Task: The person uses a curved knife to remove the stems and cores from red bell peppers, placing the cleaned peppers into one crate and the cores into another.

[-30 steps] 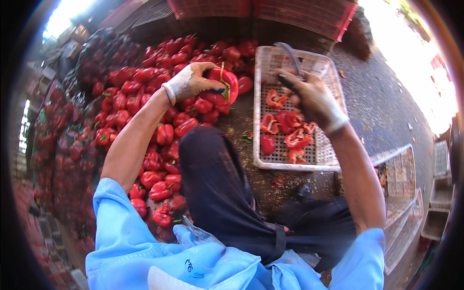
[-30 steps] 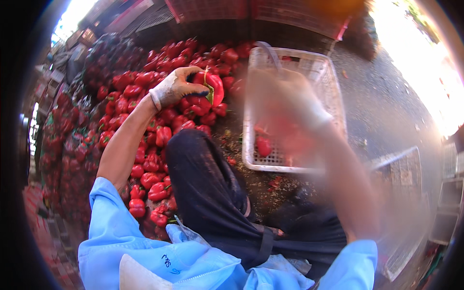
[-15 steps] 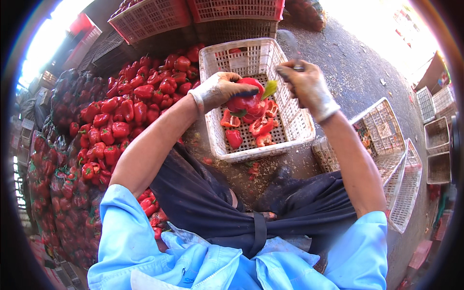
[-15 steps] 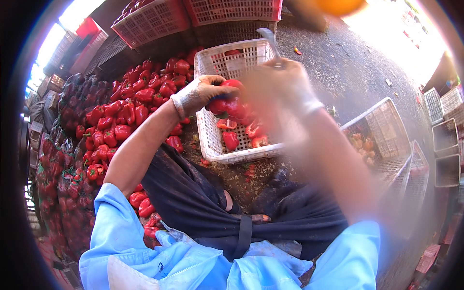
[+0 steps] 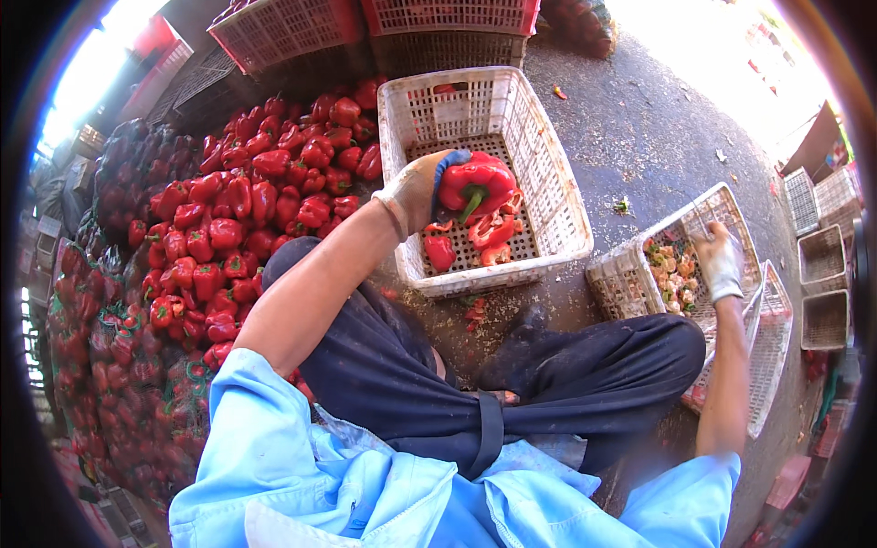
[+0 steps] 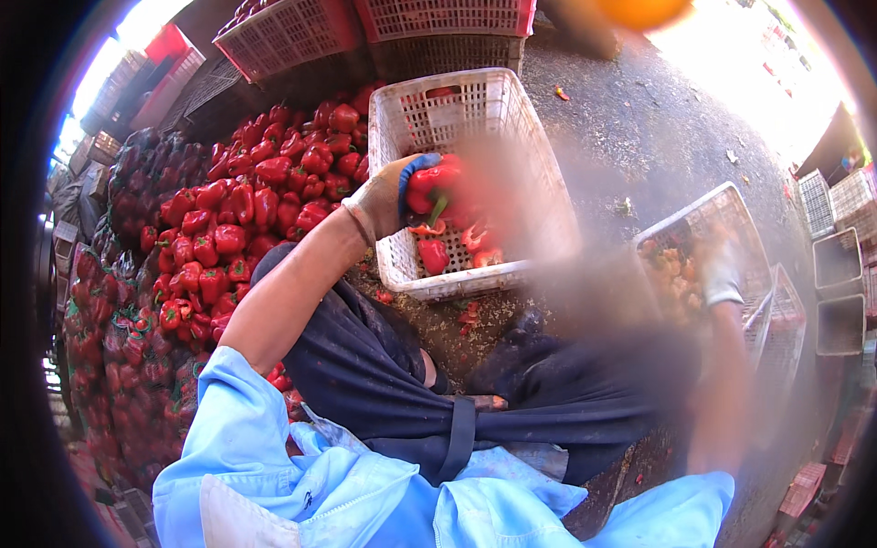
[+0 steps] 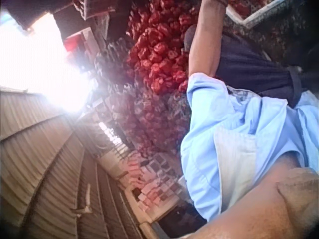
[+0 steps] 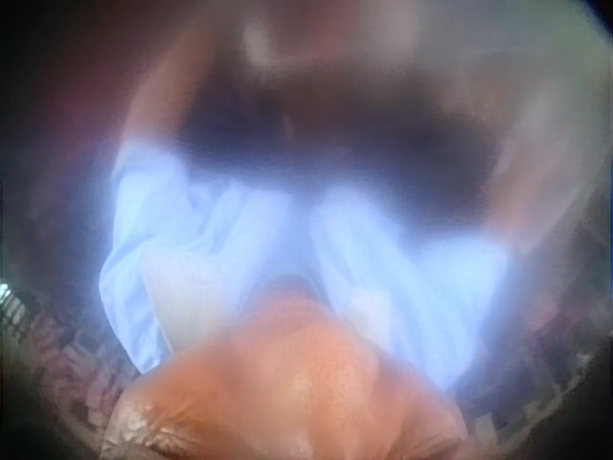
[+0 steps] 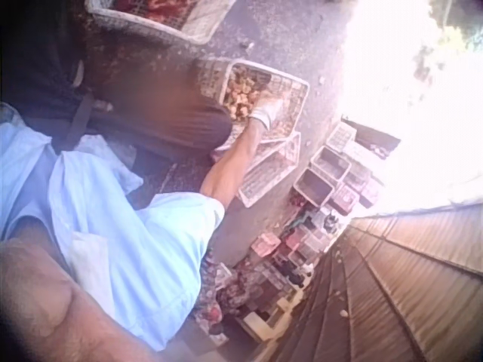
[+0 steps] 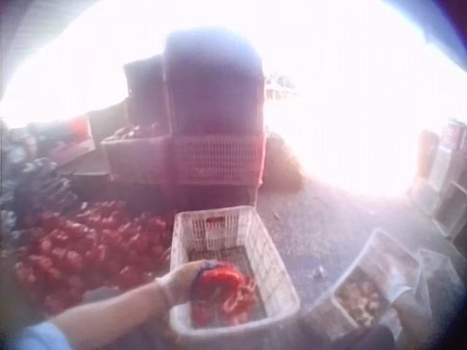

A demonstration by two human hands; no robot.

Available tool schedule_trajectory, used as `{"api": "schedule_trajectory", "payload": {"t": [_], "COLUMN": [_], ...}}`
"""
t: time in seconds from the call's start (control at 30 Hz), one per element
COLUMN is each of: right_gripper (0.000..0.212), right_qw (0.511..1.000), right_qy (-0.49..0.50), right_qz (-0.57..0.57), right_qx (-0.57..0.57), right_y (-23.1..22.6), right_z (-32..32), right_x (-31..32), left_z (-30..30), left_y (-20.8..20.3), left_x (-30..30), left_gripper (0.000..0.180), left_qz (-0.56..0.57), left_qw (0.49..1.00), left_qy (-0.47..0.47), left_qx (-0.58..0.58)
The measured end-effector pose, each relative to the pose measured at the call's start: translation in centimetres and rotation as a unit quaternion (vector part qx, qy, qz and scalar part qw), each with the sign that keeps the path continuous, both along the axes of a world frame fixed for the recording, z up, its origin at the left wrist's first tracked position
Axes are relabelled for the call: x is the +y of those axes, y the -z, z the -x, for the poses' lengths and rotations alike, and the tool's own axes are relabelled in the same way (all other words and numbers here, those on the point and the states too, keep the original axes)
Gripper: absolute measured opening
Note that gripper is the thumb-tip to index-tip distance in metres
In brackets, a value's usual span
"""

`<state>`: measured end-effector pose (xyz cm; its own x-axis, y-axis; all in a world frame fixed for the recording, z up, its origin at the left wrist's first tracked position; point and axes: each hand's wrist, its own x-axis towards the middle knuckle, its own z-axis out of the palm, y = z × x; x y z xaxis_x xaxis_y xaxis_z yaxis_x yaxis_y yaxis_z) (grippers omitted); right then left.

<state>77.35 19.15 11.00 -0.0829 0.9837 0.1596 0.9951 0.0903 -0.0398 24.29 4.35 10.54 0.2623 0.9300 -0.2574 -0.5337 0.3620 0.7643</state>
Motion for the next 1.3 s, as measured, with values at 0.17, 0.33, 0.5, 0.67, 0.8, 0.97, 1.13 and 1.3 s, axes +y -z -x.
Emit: {"api": "schedule_trajectory", "payload": {"t": [0.17,0.33,0.5,0.67,0.8,0.97,1.13,1.3], "right_gripper": [0.042,0.074,0.073,0.064,0.061,0.055,0.041,0.041], "right_qw": [0.939,0.737,0.736,0.735,0.717,0.687,0.711,0.679], "right_qy": [-0.143,-0.316,-0.476,-0.503,-0.446,-0.36,-0.215,-0.143], "right_qz": [0.111,0.335,0.293,0.271,0.337,0.379,0.391,0.4], "right_qx": [0.291,0.494,0.382,0.366,0.415,0.504,0.544,0.599], "right_y": [-5.4,-7.8,-6.9,-5.4,-5.5,-4.2,-3.5,-2.1], "right_z": [16.7,26.6,30.4,31.4,31.2,30.2,29.0,28.6], "right_x": [-4.5,-9.6,-10.2,-9.7,-9.9,-9.1,-7.5,-7.2], "left_z": [-1.2,-1.0,-1.2,-1.5,-1.3,-1.3,-1.6,-2.2], "left_y": [-0.9,0.2,-0.3,-0.6,0.6,0.5,0.0,-0.6], "left_x": [-1.4,-1.5,-3.0,-3.4,-2.7,-2.7,-3.5,-3.1], "left_gripper": [0.033,0.032,0.029,0.035,0.048,0.063,0.074,0.056], "left_qz": [0.07,0.048,0.025,0.113,0.144,0.078,0.073,-0.027], "left_qw": [0.995,0.996,0.999,0.993,0.989,0.993,0.994,0.965], "left_qy": [-0.065,-0.039,-0.027,-0.035,0.003,0.089,0.053,-0.034], "left_qx": [0.005,-0.059,0.018,-0.021,-0.023,0.01,0.061,0.257]}}
